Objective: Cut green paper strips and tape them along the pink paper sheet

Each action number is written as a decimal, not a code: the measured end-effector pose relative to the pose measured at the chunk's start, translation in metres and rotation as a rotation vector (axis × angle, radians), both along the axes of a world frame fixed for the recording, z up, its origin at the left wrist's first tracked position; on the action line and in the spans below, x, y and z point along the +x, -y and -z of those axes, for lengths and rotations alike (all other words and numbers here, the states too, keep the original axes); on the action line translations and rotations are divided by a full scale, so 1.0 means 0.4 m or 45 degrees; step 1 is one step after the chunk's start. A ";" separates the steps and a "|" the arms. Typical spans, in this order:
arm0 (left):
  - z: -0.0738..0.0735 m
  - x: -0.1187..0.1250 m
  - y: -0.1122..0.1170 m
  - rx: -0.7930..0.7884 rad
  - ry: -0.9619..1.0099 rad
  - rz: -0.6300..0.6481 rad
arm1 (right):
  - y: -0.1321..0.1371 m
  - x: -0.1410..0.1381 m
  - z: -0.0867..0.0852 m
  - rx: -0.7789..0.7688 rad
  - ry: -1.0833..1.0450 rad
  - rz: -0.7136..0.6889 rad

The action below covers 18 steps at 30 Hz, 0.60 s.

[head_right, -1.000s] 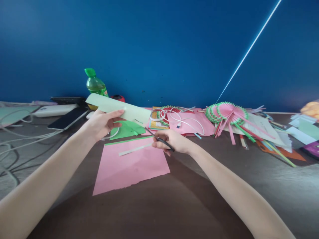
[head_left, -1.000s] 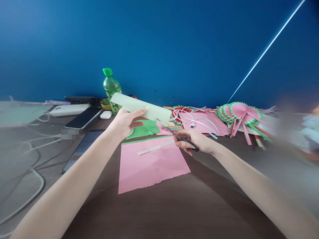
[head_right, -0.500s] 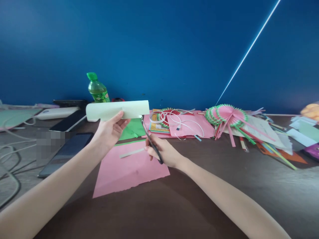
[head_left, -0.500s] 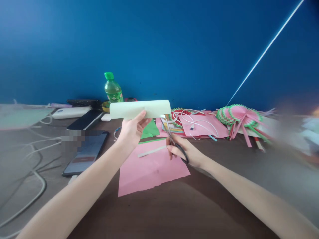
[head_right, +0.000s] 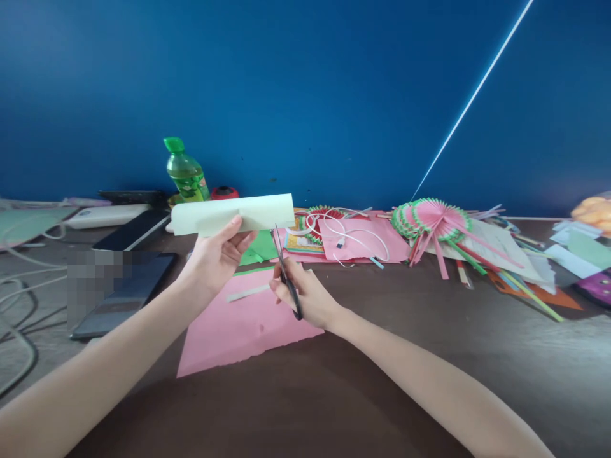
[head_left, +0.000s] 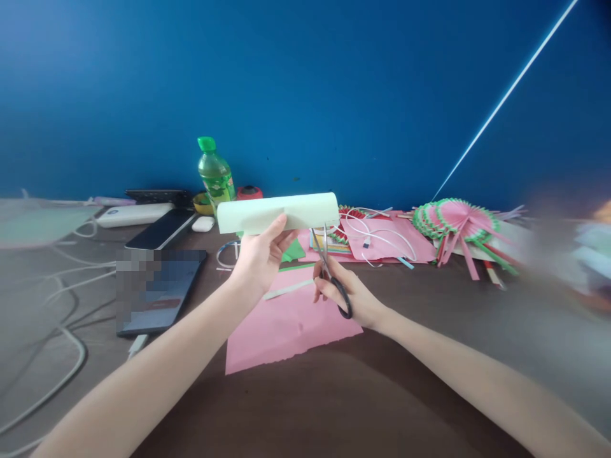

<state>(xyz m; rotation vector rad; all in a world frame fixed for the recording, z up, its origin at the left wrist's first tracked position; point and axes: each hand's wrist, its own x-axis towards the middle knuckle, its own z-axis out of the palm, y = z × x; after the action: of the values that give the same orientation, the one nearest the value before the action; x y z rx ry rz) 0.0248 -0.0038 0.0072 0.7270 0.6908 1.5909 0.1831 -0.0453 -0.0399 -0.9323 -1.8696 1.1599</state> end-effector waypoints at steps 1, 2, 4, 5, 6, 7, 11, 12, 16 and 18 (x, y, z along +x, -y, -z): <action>0.003 0.005 0.004 -0.005 0.001 0.018 | 0.002 -0.001 -0.001 -0.004 -0.012 0.004; 0.005 0.010 0.008 -0.013 0.002 0.035 | 0.004 -0.003 -0.002 -0.009 -0.021 0.009; 0.010 0.017 0.014 -0.031 0.009 0.064 | 0.006 -0.005 -0.004 -0.015 -0.027 0.024; 0.012 0.020 0.017 -0.036 0.011 0.078 | 0.007 -0.005 -0.004 -0.012 -0.022 0.034; 0.014 0.021 0.018 -0.037 0.012 0.091 | 0.007 -0.006 -0.005 -0.004 -0.016 0.047; 0.016 0.023 0.020 -0.034 0.014 0.105 | 0.007 -0.006 -0.005 0.004 -0.009 0.058; 0.025 0.024 0.023 -0.002 0.006 0.147 | 0.008 -0.008 -0.008 0.010 -0.002 0.084; 0.026 0.024 0.024 0.005 0.001 0.147 | 0.008 -0.009 -0.008 0.009 -0.005 0.086; 0.031 0.027 0.029 0.020 -0.032 0.142 | 0.009 -0.011 -0.006 0.029 -0.005 0.102; 0.033 0.029 0.031 0.027 -0.035 0.145 | 0.008 -0.011 -0.004 0.045 0.007 0.110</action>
<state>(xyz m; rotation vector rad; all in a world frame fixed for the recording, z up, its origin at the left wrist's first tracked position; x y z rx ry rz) 0.0364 -0.0163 -0.0061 0.7914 0.6419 1.4889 0.1788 -0.0483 -0.0385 -0.9876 -1.8298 1.0707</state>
